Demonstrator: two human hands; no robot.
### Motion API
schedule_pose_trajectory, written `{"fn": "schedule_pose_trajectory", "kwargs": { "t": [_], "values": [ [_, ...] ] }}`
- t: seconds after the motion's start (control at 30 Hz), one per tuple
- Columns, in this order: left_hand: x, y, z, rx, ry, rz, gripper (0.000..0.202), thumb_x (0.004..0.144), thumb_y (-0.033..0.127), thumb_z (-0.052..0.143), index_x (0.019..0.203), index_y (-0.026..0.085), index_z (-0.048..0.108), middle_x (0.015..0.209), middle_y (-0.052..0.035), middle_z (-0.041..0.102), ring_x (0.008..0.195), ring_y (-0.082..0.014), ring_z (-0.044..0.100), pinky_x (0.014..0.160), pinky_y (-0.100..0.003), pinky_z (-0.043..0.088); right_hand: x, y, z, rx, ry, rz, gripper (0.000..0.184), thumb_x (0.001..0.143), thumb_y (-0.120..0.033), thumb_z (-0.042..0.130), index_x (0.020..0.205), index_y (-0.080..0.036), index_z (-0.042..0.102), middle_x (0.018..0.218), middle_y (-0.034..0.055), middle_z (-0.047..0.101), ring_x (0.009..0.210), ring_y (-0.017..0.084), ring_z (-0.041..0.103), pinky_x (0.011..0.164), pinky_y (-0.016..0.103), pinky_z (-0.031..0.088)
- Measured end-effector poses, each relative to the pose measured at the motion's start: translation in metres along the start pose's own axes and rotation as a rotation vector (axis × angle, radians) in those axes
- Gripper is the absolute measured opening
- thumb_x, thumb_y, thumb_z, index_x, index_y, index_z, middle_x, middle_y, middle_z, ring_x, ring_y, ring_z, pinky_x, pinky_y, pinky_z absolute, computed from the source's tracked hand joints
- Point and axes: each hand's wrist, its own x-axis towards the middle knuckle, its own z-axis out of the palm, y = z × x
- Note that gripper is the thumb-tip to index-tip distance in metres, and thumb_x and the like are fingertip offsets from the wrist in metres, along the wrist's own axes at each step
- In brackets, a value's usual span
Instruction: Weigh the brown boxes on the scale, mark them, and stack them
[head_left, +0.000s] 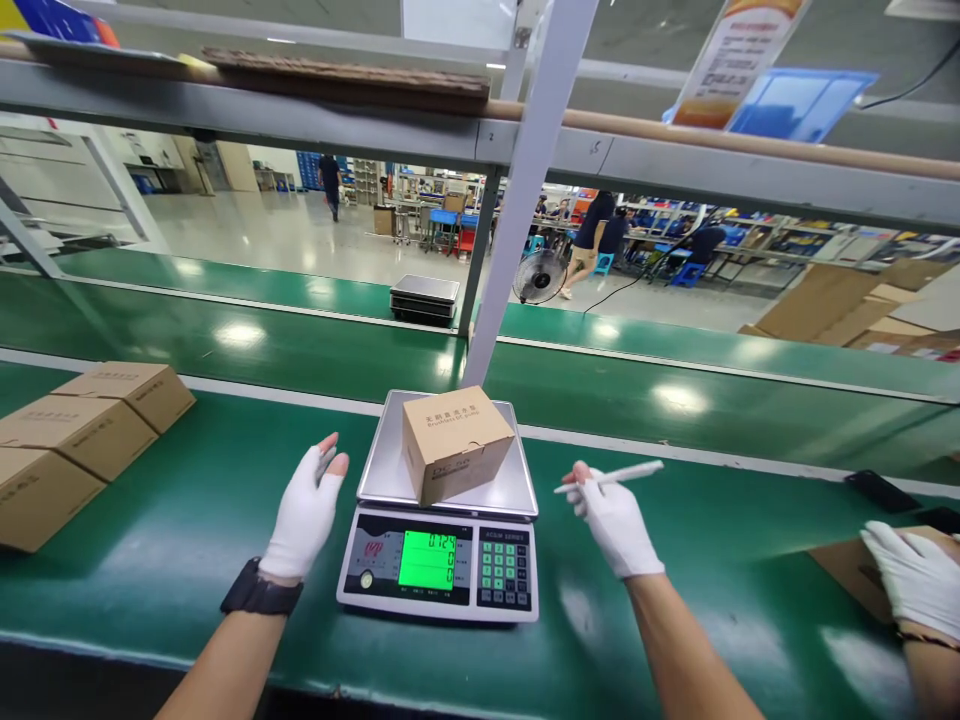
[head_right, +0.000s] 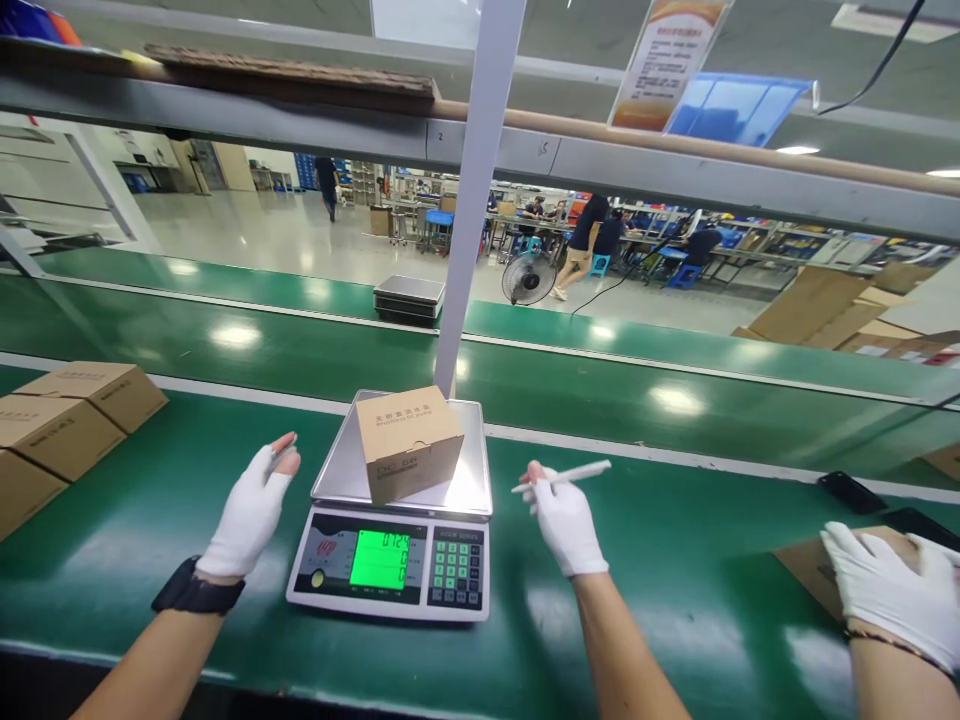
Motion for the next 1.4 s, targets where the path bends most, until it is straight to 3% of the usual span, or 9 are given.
{"fn": "schedule_pose_trajectory", "kwargs": {
  "t": [0.1,0.2,0.3,0.4,0.57,0.7,1.4],
  "values": [
    [-0.003,0.049,0.019,-0.141,-0.066,0.22,0.086,0.076,0.066,0.063,0.143,0.02,0.034,0.149,-0.0135,0.034,0.138,-0.0312,0.031,0.118,-0.05,0.023,0.016,-0.06,0.012,0.079,0.015,-0.137,0.055,0.086,-0.069,0.05,0.08,-0.016,0.063,0.064,0.0037,0.061,0.053,0.015,0.053,0.051,0.025,0.042],
    [-0.003,0.077,0.046,-0.256,-0.154,0.277,0.111,0.065,0.067,0.073,0.148,0.016,0.02,0.15,-0.0188,0.027,0.14,-0.0335,0.027,0.118,-0.051,0.02,0.021,-0.116,0.035,0.118,-0.054,-0.299,0.053,0.09,-0.067,0.045,0.081,-0.018,0.061,0.064,0.0027,0.061,0.054,0.015,0.054,0.052,0.025,0.043],
    [0.006,0.083,0.059,-0.421,-0.275,0.194,0.107,0.067,0.06,0.075,0.147,0.015,0.02,0.144,-0.0194,0.036,0.135,-0.0308,0.035,0.116,-0.048,0.026,0.021,-0.152,0.058,0.082,-0.194,-0.426,0.046,0.089,-0.062,0.05,0.077,-0.019,0.058,0.066,0.0015,0.06,0.059,0.016,0.056,0.055,0.025,0.044],
    [0.018,0.078,0.056,-0.501,-0.363,0.162,0.101,0.068,0.054,0.077,0.145,0.016,0.023,0.141,-0.0175,0.04,0.132,-0.0298,0.04,0.115,-0.047,0.031,0.026,-0.17,0.076,-0.068,-0.312,-0.502,0.038,0.087,-0.054,0.055,0.073,-0.019,0.055,0.068,0.0002,0.06,0.064,0.017,0.056,0.06,0.025,0.043],
    [0.023,0.072,0.051,-0.541,-0.381,0.171,0.101,0.066,0.054,0.078,0.143,0.016,0.026,0.14,-0.018,0.041,0.13,-0.0311,0.042,0.111,-0.045,0.037,0.04,-0.184,0.098,-0.3,-0.335,-0.507,0.027,0.09,-0.039,0.051,0.07,-0.02,0.054,0.068,0.0002,0.062,0.067,0.018,0.058,0.065,0.026,0.04],
    [0.022,0.075,0.052,-0.545,-0.388,0.151,0.105,0.064,0.057,0.079,0.144,0.015,0.026,0.141,-0.0189,0.04,0.131,-0.033,0.04,0.11,-0.045,0.039,0.045,-0.187,0.109,-0.36,-0.319,-0.484,0.026,0.091,-0.033,0.049,0.069,-0.02,0.055,0.068,0.0012,0.063,0.067,0.018,0.058,0.065,0.026,0.04],
    [0.021,0.072,0.055,-0.551,-0.373,0.158,0.107,0.063,0.06,0.078,0.144,0.015,0.025,0.141,-0.0185,0.04,0.129,-0.0327,0.042,0.11,-0.044,0.039,0.046,-0.183,0.111,-0.419,-0.257,-0.481,0.027,0.09,-0.029,0.05,0.064,-0.021,0.055,0.068,0.0015,0.064,0.067,0.018,0.059,0.065,0.025,0.039]
  ]
}}
